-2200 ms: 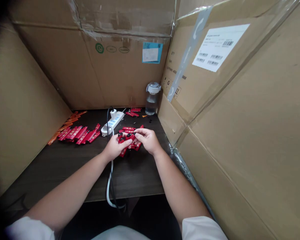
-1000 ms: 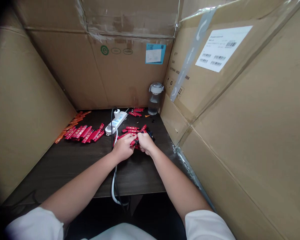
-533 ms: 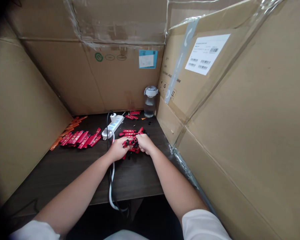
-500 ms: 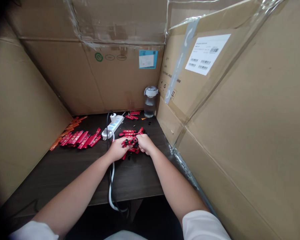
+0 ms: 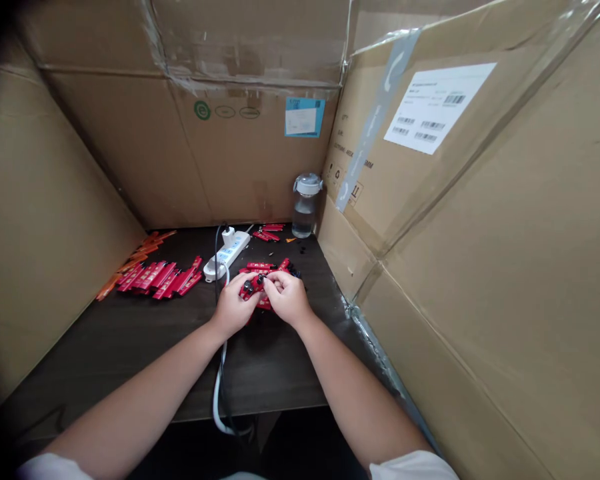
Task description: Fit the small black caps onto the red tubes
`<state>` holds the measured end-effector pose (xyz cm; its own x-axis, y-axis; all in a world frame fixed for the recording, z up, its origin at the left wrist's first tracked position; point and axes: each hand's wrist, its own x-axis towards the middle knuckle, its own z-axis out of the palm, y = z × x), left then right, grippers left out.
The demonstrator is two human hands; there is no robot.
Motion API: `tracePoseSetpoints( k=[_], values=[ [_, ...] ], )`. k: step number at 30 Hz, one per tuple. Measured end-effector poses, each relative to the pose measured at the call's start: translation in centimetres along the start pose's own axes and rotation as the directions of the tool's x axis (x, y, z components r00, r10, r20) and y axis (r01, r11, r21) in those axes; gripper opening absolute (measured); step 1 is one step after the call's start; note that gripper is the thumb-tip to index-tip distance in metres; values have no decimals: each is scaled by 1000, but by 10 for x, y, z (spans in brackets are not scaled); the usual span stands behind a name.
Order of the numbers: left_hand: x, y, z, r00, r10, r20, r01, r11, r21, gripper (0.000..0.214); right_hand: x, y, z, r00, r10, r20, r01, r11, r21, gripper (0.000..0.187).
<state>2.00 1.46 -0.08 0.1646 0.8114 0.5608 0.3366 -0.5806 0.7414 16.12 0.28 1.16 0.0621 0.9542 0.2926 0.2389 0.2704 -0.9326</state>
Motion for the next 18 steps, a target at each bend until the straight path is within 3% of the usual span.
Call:
tracePoseSetpoints(
  k=[5,11,15,18],
  values=[
    [0,3,-2,996,82,44,-81,996,-37,22,-2,-3,1,991,-45,-126,41,999,-36,22],
    [-1,4,0,991,133,-30,-135,988,-80,23,-3,-9,6,993,78,-86,-60,980,192,25],
    [-2,4,0,993,103,-59,-110,987,-116,24,-5,-14,12,974,224,20,-206,855,476,29],
    [-1,6,-1,996,69,-52,-77,982,-170,24,-5,-16,12,956,264,127,-285,742,607,31]
  ],
)
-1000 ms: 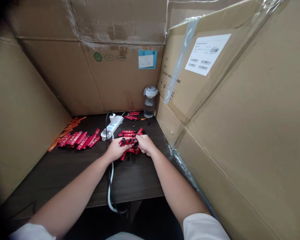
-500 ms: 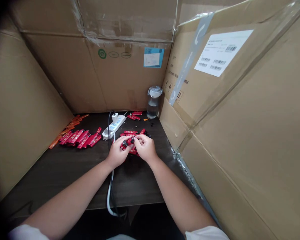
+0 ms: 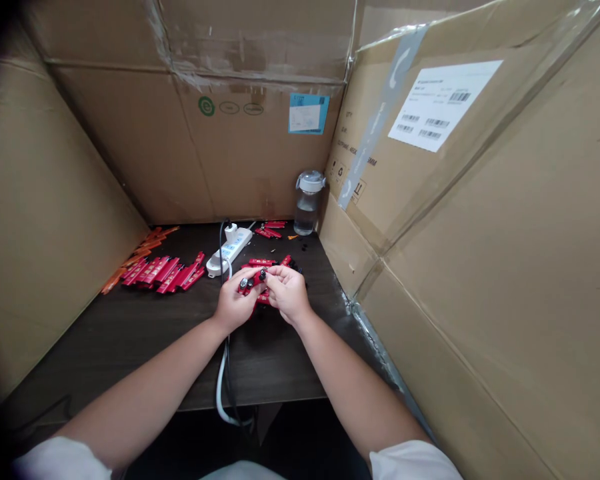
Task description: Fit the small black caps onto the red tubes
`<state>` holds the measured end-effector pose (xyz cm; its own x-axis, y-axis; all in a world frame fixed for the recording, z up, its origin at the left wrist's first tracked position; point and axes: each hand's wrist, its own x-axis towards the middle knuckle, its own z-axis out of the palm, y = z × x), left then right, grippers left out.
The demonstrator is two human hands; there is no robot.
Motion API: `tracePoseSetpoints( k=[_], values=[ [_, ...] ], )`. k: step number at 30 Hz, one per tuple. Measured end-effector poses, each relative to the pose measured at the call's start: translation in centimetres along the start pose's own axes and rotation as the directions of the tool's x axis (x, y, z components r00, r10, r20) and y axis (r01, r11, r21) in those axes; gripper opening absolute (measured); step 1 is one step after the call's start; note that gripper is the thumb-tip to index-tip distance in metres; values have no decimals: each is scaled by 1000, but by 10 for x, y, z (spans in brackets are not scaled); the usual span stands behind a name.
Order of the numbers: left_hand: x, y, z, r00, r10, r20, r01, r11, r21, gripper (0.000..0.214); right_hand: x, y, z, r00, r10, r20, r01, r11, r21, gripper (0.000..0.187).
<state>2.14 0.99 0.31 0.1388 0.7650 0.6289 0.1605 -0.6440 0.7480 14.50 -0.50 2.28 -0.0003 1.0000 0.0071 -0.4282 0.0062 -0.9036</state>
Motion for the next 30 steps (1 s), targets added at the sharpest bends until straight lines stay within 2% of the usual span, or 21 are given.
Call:
tracePoseSetpoints(
  k=[5,11,13,17,20,24,30],
  values=[
    [2,1,0,991,-128,29,131,983,-132,24,1,-4,-4,998,49,38,-53,994,93,29],
    [2,-4,-2,955,-263,138,289,929,-230,34,4,-7,-10,988,148,39,-153,974,169,27],
    [3,-4,-3,965,-229,128,251,949,-191,32,5,-6,-10,992,124,14,-124,982,141,26],
    [4,1,-2,995,-61,73,67,994,-83,24,4,-2,-7,1000,11,-9,-10,996,94,25],
    [2,1,0,1000,28,12,-27,999,-34,24,4,0,-4,1000,9,-2,-9,994,111,27],
    [-2,-3,2,999,36,-36,-35,999,25,26,3,2,-1,1000,-12,-10,13,996,91,28],
    [0,2,-4,995,94,32,-95,995,38,27,0,-2,-2,998,-44,38,43,999,27,29]
  ],
)
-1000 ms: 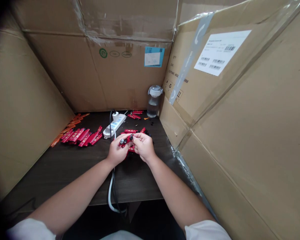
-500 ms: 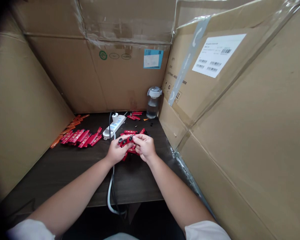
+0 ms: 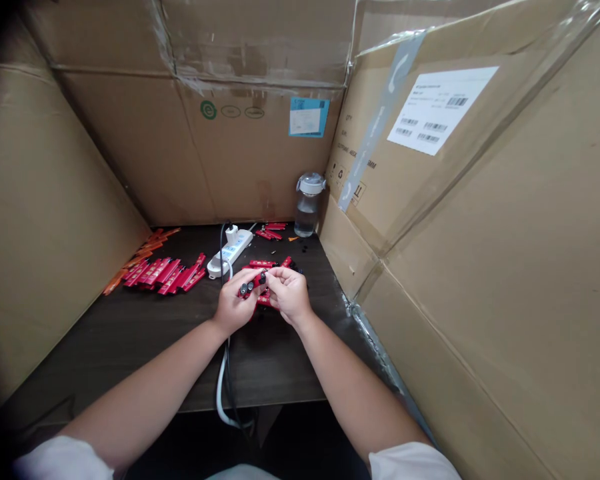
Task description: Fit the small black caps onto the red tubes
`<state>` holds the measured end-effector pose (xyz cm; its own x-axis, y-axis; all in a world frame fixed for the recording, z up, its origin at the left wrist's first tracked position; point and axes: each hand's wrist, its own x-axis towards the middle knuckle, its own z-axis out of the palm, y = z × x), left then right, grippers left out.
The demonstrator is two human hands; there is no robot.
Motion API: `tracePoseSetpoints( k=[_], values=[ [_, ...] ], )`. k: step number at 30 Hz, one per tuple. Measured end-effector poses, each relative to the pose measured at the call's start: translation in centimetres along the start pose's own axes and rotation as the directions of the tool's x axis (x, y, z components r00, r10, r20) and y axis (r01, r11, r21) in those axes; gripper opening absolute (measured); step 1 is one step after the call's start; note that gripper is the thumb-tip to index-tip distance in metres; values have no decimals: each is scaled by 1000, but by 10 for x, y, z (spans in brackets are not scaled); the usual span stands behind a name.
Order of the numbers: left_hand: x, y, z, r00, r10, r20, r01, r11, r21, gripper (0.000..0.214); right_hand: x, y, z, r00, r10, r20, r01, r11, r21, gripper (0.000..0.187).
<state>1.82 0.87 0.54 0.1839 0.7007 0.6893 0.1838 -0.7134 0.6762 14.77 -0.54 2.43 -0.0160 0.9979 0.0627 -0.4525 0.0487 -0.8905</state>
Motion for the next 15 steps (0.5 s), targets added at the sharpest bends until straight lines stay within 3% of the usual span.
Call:
tracePoseSetpoints(
  k=[4,10,15],
  values=[
    [4,5,-2,1000,-9,10,9,999,-52,26,-2,-3,-1,998,6,67,-8,1000,20,30],
    [6,5,-4,999,-9,44,11,998,-59,28,-1,-1,-2,999,-21,50,19,999,41,27],
    [6,4,-5,998,23,51,-21,999,-42,29,1,-3,-6,991,69,111,-86,984,156,25]
  ],
)
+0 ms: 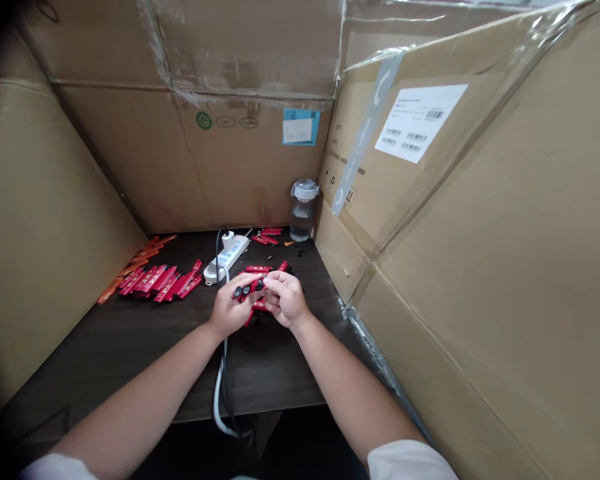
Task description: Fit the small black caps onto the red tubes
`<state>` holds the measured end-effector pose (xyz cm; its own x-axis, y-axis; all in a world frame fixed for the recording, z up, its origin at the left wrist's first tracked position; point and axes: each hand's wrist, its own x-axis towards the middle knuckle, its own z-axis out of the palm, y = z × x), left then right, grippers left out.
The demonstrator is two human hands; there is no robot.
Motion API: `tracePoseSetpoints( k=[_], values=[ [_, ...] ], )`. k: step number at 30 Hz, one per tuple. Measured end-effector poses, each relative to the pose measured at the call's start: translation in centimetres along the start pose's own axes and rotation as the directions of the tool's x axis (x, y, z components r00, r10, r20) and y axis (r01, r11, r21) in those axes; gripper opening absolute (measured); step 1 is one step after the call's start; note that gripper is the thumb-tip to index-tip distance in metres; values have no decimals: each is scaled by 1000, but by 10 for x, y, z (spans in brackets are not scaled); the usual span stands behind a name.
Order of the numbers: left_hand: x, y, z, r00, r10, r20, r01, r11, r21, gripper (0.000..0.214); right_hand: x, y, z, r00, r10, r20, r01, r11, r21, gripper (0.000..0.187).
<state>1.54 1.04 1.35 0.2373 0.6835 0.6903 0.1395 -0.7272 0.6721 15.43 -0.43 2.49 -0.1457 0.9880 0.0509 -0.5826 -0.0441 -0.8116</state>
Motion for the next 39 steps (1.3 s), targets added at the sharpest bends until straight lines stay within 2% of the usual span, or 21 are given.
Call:
tracePoseSetpoints(
  k=[7,14,18,21,24,27,30,33,36,39],
  values=[
    [0,-3,1,1000,4,3,-4,1000,-3,29,4,-3,-3,995,99,-12,-97,991,87,26],
    [-1,-7,1,1000,-4,29,3,999,41,28,7,-6,-4,999,52,-15,-50,993,108,32],
    [4,-14,-2,990,-136,20,128,965,228,24,16,-10,-13,997,-10,-83,21,990,137,32],
    [10,-22,-4,956,-276,98,197,853,483,29,24,-7,-20,979,13,-203,5,996,88,30],
    [15,-28,-4,910,-381,164,189,732,655,38,33,3,-22,941,23,-337,-39,998,-40,29],
    [18,-32,-3,897,-381,224,125,705,698,38,39,10,-24,905,2,-426,-71,986,-148,25],
    [16,-33,-4,918,-320,235,74,720,690,39,40,10,-27,887,-31,-460,-66,979,-194,17],
    [14,-30,-6,952,-250,178,100,802,588,34,34,5,-28,893,-88,-442,-27,969,-246,14],
    [10,-19,-5,950,-300,87,253,903,347,26,22,1,-21,944,-78,-320,-7,967,-255,20],
    [7,-7,-2,899,-424,111,415,905,98,29,10,-1,-10,994,-14,-110,-18,959,-284,25]
  ],
)
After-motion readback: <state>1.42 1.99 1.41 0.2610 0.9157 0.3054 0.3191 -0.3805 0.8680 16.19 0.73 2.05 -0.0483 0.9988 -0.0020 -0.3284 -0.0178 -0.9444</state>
